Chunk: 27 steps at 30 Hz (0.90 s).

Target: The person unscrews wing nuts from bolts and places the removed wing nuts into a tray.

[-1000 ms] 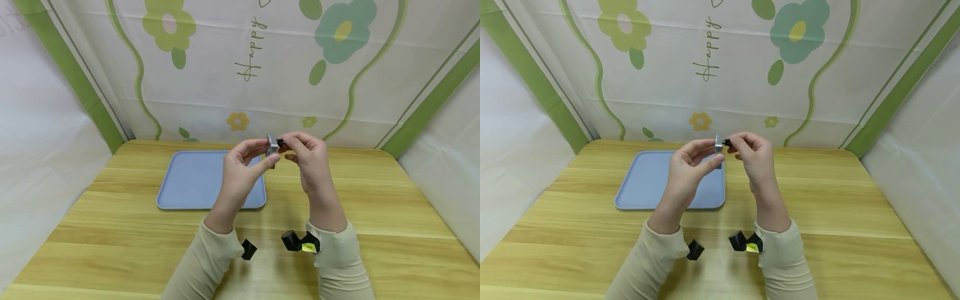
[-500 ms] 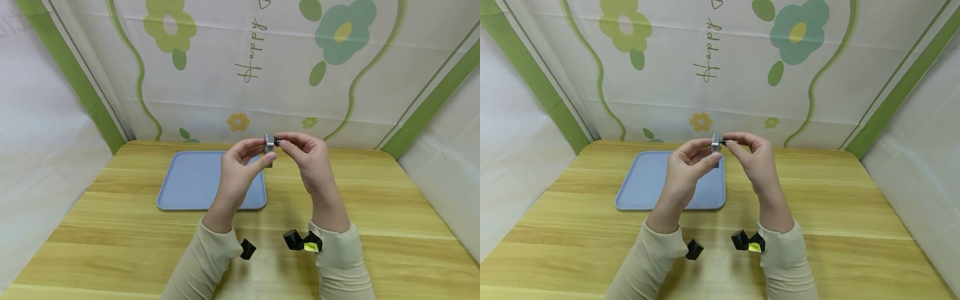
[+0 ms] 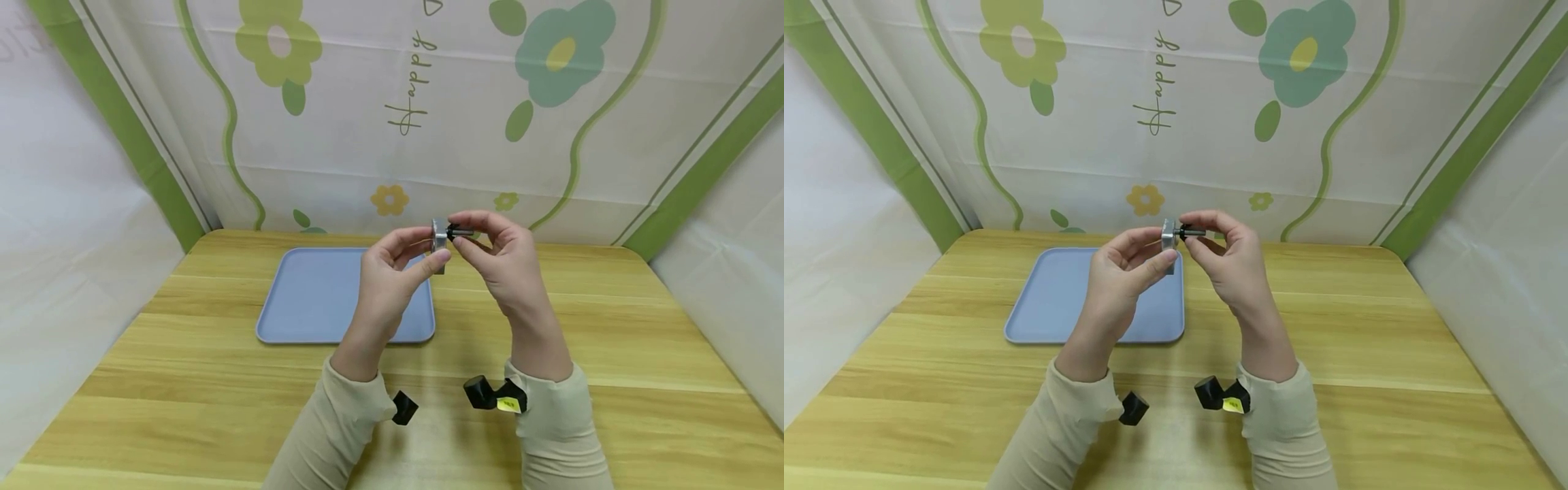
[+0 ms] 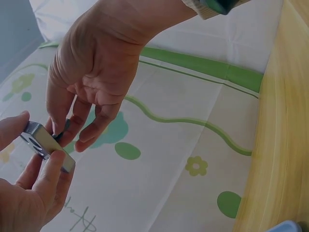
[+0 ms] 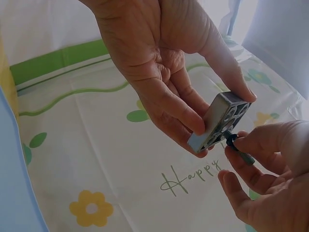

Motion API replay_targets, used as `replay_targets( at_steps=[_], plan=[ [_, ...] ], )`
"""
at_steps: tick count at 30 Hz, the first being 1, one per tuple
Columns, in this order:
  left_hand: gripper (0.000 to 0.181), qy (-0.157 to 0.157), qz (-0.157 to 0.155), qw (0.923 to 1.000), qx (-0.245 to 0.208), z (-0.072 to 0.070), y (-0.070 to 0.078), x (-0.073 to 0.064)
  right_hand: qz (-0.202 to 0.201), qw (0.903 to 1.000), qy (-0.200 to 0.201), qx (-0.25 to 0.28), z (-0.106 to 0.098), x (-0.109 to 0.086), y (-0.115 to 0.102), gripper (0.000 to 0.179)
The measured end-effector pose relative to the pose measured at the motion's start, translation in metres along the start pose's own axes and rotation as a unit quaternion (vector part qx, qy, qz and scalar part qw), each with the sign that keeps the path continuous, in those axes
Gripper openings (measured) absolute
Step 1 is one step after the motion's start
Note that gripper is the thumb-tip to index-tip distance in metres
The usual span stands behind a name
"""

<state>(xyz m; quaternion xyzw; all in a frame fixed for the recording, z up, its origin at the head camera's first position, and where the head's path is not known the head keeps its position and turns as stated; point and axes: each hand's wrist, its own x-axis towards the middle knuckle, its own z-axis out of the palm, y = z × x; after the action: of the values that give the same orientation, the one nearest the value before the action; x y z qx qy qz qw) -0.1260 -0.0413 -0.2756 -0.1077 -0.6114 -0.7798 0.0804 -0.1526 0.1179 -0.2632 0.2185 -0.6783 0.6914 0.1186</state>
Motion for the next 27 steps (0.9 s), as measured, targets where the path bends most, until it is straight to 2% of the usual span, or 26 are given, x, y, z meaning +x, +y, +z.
replay_targets(
  at_steps=[7, 12, 16, 19, 22, 27],
  plan=[
    [0.034, 0.0, 0.0, 1.0, -0.001, 0.0007, 0.0001, -0.0009, -0.025, 0.9996, 0.011, -0.005, 0.0047, -0.0001, 0.0007, 0.031],
    [0.034, -0.002, -0.002, 1.0, -0.003, -0.0003, -0.0005, -0.0009, -0.032, 0.9989, 0.033, 0.011, 0.0046, -0.0002, 0.0004, 0.024],
    [0.034, -0.001, -0.001, 1.0, -0.001, -0.0008, -0.0007, -0.0007, -0.001, 0.9967, 0.077, 0.025, 0.0026, 0.0006, 0.0003, 0.014],
    [0.034, -0.001, -0.002, 1.0, 0.003, -0.0005, -0.0004, -0.0006, 0.038, 0.9937, 0.102, 0.026, 0.0007, 0.0012, 0.0003, 0.018],
    [0.034, 0.0, -0.005, 1.0, 0.004, 0.0005, 0.0004, -0.0007, 0.06, 0.9921, 0.108, 0.021, 0.0007, 0.0012, 0.0002, 0.024],
    [0.034, -0.002, -0.009, 1.0, 0.0, 0.0031, 0.0013, -0.0013, 0.074, 0.9918, 0.103, 0.012, 0.0054, 0.0006, 0.0007, 0.027]
  ],
)
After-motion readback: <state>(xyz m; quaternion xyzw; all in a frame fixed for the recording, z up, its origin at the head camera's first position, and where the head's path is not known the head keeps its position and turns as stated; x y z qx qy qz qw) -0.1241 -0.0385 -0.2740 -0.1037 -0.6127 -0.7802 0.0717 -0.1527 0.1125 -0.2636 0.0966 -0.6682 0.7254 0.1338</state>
